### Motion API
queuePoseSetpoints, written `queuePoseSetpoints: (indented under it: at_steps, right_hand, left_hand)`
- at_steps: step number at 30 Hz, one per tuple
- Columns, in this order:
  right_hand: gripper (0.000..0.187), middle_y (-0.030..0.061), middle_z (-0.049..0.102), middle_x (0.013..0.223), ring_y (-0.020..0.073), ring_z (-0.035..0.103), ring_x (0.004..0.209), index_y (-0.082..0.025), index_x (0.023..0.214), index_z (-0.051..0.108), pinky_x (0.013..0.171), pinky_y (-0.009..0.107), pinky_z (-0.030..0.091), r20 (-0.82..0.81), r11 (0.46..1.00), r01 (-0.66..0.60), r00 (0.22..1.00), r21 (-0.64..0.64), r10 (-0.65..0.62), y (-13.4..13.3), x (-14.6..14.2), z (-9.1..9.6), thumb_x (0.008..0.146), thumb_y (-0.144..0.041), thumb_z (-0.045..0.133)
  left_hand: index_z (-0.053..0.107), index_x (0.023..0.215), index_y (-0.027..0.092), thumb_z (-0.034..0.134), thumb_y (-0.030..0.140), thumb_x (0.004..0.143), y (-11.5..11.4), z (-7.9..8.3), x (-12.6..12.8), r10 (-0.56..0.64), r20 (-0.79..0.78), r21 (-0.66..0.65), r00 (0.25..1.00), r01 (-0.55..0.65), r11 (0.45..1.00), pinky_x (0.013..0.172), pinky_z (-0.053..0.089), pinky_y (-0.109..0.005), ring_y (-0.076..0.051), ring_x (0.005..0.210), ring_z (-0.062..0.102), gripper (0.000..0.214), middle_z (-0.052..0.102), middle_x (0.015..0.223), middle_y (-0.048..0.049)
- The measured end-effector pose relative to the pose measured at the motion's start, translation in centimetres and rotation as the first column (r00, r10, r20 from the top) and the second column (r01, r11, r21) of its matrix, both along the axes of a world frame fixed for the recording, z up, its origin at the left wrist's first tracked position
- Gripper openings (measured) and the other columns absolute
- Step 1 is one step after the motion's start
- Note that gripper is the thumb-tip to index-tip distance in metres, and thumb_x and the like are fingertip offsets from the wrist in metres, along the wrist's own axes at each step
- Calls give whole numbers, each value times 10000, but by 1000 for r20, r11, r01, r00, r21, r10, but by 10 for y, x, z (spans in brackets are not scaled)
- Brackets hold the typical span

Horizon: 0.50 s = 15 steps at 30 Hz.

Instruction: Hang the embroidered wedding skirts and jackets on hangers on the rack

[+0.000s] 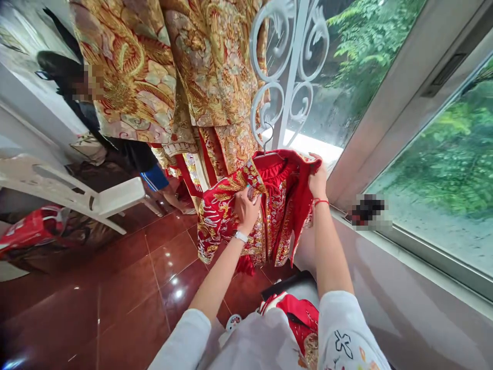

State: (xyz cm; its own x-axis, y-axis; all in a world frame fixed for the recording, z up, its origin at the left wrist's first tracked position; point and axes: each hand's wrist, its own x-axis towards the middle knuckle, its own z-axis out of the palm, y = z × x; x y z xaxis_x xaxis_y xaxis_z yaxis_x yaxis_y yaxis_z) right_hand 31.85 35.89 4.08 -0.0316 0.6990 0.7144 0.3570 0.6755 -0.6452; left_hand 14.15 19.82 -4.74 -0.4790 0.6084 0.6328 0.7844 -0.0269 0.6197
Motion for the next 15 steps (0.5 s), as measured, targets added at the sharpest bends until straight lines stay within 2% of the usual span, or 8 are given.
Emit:
queuePoseSetpoints:
  at_steps: [2,4,6,8,10,12,14,15]
  right_hand:
    - [415,110,713,1139,211,655,997,-142,1159,645,971,397,503,57,999,-42,997,-14,43,3,16,1,787,-225,480]
    - [395,102,723,1110,208,653,969,-141,1113,670,953,392,508,98,999,-41,994,-9,42,2,37,2,778,-213,475]
    - [367,98,734,1068,216,650,971,-139,1066,690,948,400,509,127,998,-67,990,-20,69,4,53,6,778,-219,477]
    - [313,92,745,1014,231,648,985,-142,987,706,971,428,499,149,988,-141,978,-65,149,9,60,11,772,-241,502]
    - [244,88,753,932,249,651,969,-143,884,708,985,467,490,130,962,-217,962,-166,239,14,58,15,746,-275,557]
    - [220,86,749,847,259,659,911,-135,816,702,954,492,507,66,905,-281,946,-319,317,12,51,11,702,-310,635]
    - [266,87,740,797,264,668,847,-120,808,704,877,491,543,-30,838,-315,941,-446,338,-2,46,-4,670,-348,712]
    - [299,86,736,791,264,671,825,-116,825,708,839,483,556,-80,833,-301,951,-464,299,-14,45,-15,675,-373,738]
  left_hand:
    - [509,1349,140,499,258,976,-15,5,-22,-86,-28,-58,996,85,995,777,560,-366,-217,861,646,391,638,1080,-151]
    - [529,1374,186,460,170,965,-44,23,-61,-157,-73,-65,985,153,986,691,559,-317,-168,737,625,414,649,1055,-106]
    - [615,1295,219,421,44,913,-71,58,-111,-140,-147,-31,979,137,990,795,553,-323,-163,807,626,462,645,1008,-59]
    - [676,1207,191,456,-23,845,-80,102,-162,-223,-209,-128,952,200,971,891,523,-327,-134,812,606,475,628,980,-17]
    - [707,1075,105,490,-51,815,-68,141,-203,-361,-190,-269,913,306,914,947,484,-310,-93,813,575,373,603,910,24]
    - [696,992,55,519,-58,809,-44,163,-225,-396,-25,-279,918,374,884,1042,420,-295,-81,938,575,279,630,952,42]
    - [681,958,36,501,-56,829,-18,163,-231,-379,132,-267,916,401,876,1071,397,-280,-78,990,585,240,670,946,56]
    - [677,949,35,485,-52,845,-8,157,-230,-367,186,-269,911,407,873,1058,411,-271,-78,971,598,235,685,913,64]
